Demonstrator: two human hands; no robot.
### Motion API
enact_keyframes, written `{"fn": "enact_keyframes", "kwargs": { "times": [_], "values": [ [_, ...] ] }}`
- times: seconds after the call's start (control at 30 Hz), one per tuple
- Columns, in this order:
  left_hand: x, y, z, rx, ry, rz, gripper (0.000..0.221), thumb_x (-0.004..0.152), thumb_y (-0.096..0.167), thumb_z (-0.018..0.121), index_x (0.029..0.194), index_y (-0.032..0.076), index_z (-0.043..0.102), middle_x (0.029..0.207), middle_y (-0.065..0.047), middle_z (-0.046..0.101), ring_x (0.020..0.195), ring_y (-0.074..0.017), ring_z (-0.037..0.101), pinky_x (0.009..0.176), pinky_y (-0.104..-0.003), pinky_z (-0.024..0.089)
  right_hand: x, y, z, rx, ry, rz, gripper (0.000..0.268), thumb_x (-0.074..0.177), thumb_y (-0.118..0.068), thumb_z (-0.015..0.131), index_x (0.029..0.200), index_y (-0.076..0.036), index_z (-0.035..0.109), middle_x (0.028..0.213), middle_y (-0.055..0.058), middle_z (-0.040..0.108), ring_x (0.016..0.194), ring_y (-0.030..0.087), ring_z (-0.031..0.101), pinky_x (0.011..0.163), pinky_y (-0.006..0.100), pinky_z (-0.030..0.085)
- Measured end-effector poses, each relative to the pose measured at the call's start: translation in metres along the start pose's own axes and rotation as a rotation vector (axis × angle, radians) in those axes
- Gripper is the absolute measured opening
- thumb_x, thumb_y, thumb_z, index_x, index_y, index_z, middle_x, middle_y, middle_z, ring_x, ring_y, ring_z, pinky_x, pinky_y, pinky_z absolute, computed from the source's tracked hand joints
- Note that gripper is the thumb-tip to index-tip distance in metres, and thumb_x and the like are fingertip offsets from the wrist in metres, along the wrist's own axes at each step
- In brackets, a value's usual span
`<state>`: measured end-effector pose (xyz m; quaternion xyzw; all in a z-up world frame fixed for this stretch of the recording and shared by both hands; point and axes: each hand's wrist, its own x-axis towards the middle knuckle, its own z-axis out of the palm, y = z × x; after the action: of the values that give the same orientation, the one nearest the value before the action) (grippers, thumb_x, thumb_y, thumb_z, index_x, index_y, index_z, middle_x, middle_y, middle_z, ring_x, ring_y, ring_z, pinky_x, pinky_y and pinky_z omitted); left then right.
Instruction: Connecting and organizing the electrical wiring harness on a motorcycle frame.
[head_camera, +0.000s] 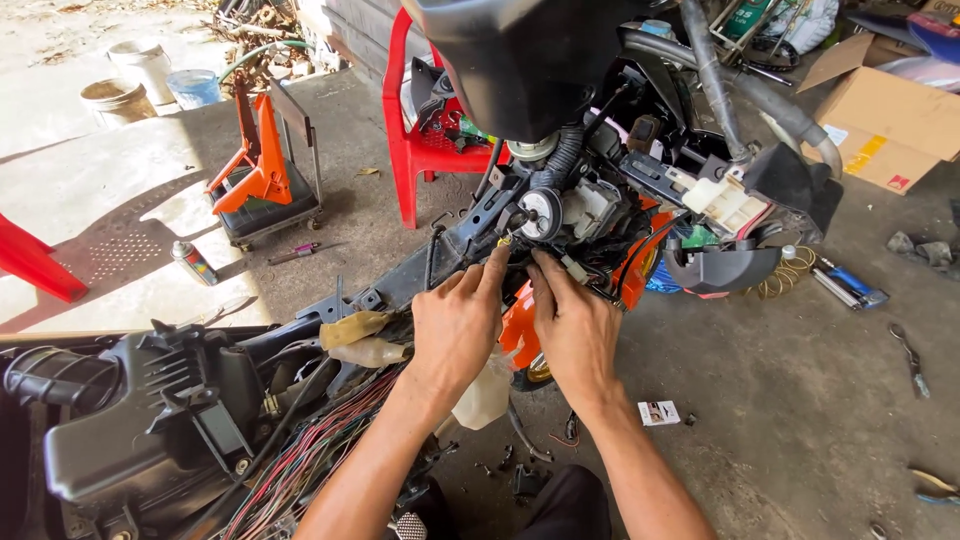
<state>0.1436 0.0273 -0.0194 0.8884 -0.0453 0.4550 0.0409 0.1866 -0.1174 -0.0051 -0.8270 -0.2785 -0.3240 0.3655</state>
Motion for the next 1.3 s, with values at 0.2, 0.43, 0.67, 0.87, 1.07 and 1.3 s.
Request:
{"fn": "enact_keyframes", "kwargs": {
  "times": [0.2,0.43,0.67,0.87,1.07,1.3],
  "values": [
    [0.002,-0.006,0.019,0.074,0.017,0.030,0.035,0.092,0.010,0.054,0.125,0.014,0.067,0.071,0.000,0.065,0.067,-0.0171,0.070,0.050,-0.031,0.055,0.000,0.001,0.013,-0.099,0.015,0.054,0.021,0.101,-0.019,0.068,0.120,-0.013,0.074,0.078,0.017,0.077,0.065,0.030,0.076,0.065,0.042,0.058],
    [0.011,-0.006,0.003,0.059,-0.053,0.028,0.034,0.092,0.011,0.054,0.122,0.014,0.069,0.067,0.000,0.065,0.063,-0.0177,0.070,0.048,-0.032,0.055,0.006,0.004,0.017,-0.014,-0.045,0.081,0.022,0.101,-0.021,0.064,0.120,-0.018,0.075,0.073,0.016,0.077,0.067,0.034,0.076,0.063,0.046,0.058],
    [-0.009,-0.015,0.004,0.110,-0.049,0.052,0.040,0.086,0.010,0.056,0.124,0.014,0.068,0.067,0.001,0.062,0.063,-0.0178,0.069,0.048,-0.033,0.055,0.001,0.012,0.040,-0.198,0.119,0.069,0.016,0.100,-0.033,0.070,0.112,-0.027,0.078,0.069,0.010,0.075,0.062,0.031,0.074,0.061,0.043,0.057],
    [-0.022,-0.018,0.002,0.074,-0.054,0.036,0.038,0.089,0.011,0.055,0.124,0.013,0.068,0.067,0.000,0.063,0.062,-0.0186,0.069,0.048,-0.033,0.055,-0.006,0.007,0.033,-0.118,0.113,0.061,0.023,0.099,-0.015,0.071,0.120,-0.023,0.076,0.081,0.016,0.078,0.063,0.029,0.076,0.065,0.042,0.058],
    [-0.028,-0.017,-0.006,0.033,-0.035,-0.048,0.035,0.091,0.013,0.057,0.124,0.012,0.067,0.066,-0.001,0.062,0.060,-0.0204,0.068,0.046,-0.035,0.054,-0.010,0.003,0.044,-0.051,0.073,0.040,0.013,0.094,-0.030,0.079,0.106,-0.022,0.080,0.078,0.006,0.078,0.059,0.019,0.072,0.060,0.033,0.057],
    [-0.029,-0.021,-0.017,-0.187,-0.063,-0.257,0.030,0.096,0.014,0.055,0.124,0.018,0.064,0.063,-0.005,0.065,0.058,-0.0327,0.070,0.048,-0.045,0.055,0.000,-0.002,0.047,-0.182,-0.243,0.253,0.030,0.092,-0.048,0.075,0.104,-0.021,0.078,0.079,0.004,0.078,0.074,0.028,0.077,0.070,0.047,0.058]
  ]
}}
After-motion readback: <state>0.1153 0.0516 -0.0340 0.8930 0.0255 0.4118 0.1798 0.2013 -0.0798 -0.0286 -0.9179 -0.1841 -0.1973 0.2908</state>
